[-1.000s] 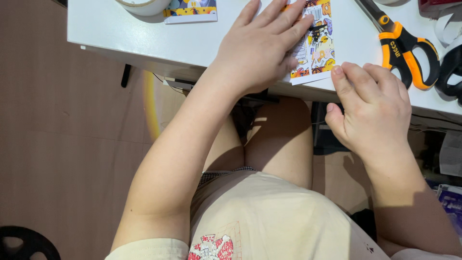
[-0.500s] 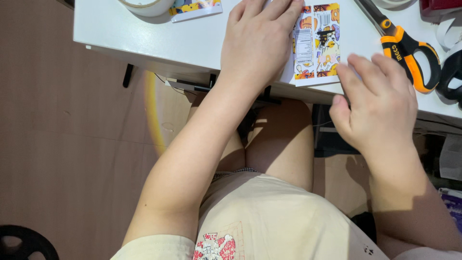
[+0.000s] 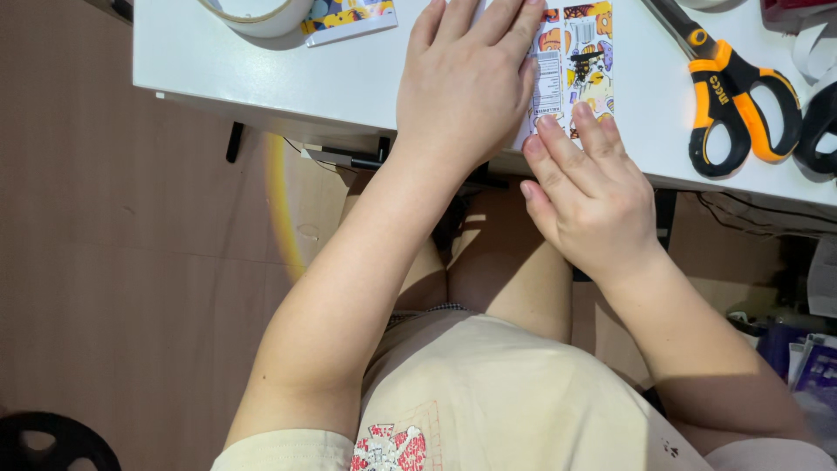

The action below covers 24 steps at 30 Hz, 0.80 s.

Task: The person applies double-sided tape to a piece of paper and folds it into a pouch. The person inserts a printed wrapper into the pouch, seals the ends with a crimping tool, and cuts the edges using scissors.

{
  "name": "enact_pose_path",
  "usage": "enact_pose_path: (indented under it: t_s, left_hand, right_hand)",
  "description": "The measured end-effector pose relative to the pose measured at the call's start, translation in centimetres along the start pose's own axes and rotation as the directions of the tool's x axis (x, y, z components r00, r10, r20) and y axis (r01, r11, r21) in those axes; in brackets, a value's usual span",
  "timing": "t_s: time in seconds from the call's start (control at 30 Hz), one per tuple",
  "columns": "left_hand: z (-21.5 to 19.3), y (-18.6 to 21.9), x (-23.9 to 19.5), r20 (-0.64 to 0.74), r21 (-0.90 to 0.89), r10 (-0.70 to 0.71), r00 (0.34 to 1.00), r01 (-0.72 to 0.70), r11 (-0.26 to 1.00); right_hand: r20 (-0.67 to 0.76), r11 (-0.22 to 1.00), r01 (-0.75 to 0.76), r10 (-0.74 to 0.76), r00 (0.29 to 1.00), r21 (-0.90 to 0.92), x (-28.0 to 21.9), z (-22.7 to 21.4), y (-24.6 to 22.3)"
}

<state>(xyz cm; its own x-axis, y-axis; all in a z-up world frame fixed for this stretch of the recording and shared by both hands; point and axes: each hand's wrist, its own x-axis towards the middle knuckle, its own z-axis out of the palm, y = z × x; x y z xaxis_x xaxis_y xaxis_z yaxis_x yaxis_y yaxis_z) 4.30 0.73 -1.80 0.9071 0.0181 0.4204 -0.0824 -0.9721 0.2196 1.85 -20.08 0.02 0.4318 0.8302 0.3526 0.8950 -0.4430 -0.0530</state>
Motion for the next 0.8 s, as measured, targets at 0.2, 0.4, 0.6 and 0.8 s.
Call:
enact_pose_path:
  t_s: [0.2,0.4,0.6,0.8]
  left_hand:
    - [-0.3,-0.4,0.0,0.007,-0.047,0.017,1.000,-0.016,0.999]
    - [-2.9,-1.6,-1.8,-0.016,-0.310,0.312,0.950,-0.302,0.902]
    - [-7.0,-0.2,-2.2,-0.251,-0.498,0.306,0.919,-0.393,0.773]
    - [-10.1,-4.1,-1.1,-0.204,-0.586,0.185,0.961,-0.271,0.763]
  right_hand:
    - [-0.189,1.000,0.023,-0.024,0.982,-0.005,1.2,0.2,0.1]
    - [-0.302,0.969,-0.059,0.132,0.944,0.240,1.5,-2.0,-0.4]
    - [-0.325,0.938,-0.172,0.270,0.906,0.300,1.1,-4.7,-1.5]
    - [-0.396,0.720,-0.363,0.651,0.647,0.591,-2.5,-4.6,1.7]
